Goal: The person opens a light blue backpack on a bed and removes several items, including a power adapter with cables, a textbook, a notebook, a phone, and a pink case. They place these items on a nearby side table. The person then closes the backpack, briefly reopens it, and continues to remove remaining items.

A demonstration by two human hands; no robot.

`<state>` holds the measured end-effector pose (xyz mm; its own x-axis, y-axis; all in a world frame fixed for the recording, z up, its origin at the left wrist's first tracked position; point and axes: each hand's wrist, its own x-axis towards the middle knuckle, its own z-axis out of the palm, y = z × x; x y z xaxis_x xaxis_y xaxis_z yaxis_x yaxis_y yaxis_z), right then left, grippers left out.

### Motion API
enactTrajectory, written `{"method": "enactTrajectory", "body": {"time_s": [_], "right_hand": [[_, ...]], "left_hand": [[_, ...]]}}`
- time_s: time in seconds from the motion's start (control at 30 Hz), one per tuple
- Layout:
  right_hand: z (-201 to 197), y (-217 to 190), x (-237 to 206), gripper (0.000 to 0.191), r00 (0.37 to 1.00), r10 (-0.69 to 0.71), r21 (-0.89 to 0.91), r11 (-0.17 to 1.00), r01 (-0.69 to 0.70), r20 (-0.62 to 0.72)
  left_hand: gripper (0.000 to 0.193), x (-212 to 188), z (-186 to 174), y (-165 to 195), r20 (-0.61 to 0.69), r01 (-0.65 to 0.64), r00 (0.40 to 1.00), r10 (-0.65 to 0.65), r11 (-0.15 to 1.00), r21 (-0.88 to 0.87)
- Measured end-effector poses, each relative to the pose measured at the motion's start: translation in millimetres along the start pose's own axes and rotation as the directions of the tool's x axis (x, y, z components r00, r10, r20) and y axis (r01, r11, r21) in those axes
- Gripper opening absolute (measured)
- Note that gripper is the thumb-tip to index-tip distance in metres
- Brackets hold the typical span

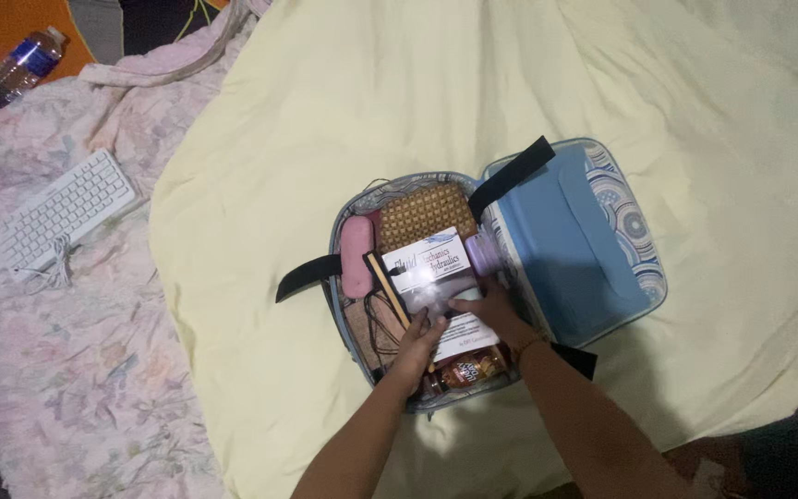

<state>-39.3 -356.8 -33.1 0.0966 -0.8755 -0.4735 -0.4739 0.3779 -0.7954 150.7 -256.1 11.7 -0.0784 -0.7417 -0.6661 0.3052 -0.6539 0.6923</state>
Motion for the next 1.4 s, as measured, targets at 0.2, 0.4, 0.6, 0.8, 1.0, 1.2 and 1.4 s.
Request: {"method": "enactTrajectory", "body": {"time_s": [0.2, 0.4, 0.6, 0.8, 1.0, 1.2, 1.4], "right_hand": [[-17.2, -11.5, -30.2, 0.088, 0.994, -0.097, 0.237, 0.968, 0.084, 0.045], [-64.6, -42.5, -64.7, 0.075, 1.0, 0.031, 0.242, 0.97, -0.03, 0.001], [-87.4, -57.3, -108.5, 0.067, 0.993, 0.059, 0.406, 0.909, -0.097, 0.105], [-27.8, -73.0, -116.4, 0.074, 0.989, -0.141, 0.245, 0.961, 0.125, 0.05], [89.9, -76.1, -107.4, 0.06, 0.841, -0.401, 0.428, 0.874, 0.231, 0.364], [171.0, -96.8, -83.8, 0.044, 0.925, -0.295, 0.08, 0.955, 0.284, 0.239], [156.3, -106.4, -81.7, 0.058, 0.709, -0.669, -0.612, 0.662, 0.432, -0.224]], "left_hand": [[0.088, -2.1, -13.1, -8.3, -0.151, -0.038, 0.988, 0.033, 0.999, -0.029], [0.085, -19.5, -9.3, 13.2, -0.066, -0.148, 0.988, 0.143, 0.986, -0.073], [0.073, -55.9, -1.6, 35.5, 0.3, 0.128, 0.954, -0.008, 0.914, -0.385], [0.071, -82.9, -42.3, 34.7, 0.158, 0.157, 0.981, -0.114, 0.943, -0.294], [0.063, -115.5, -137.8, 16.3, 0.089, 0.108, 0.993, -0.081, 0.923, -0.368], [0.055, -144.6, -233.4, 3.6, -0.164, 0.039, 0.978, -0.129, 0.886, -0.461], [0.055, -133.7, -284.1, -42.5, -0.292, -0.007, 0.946, -0.138, 0.894, -0.447]]}}
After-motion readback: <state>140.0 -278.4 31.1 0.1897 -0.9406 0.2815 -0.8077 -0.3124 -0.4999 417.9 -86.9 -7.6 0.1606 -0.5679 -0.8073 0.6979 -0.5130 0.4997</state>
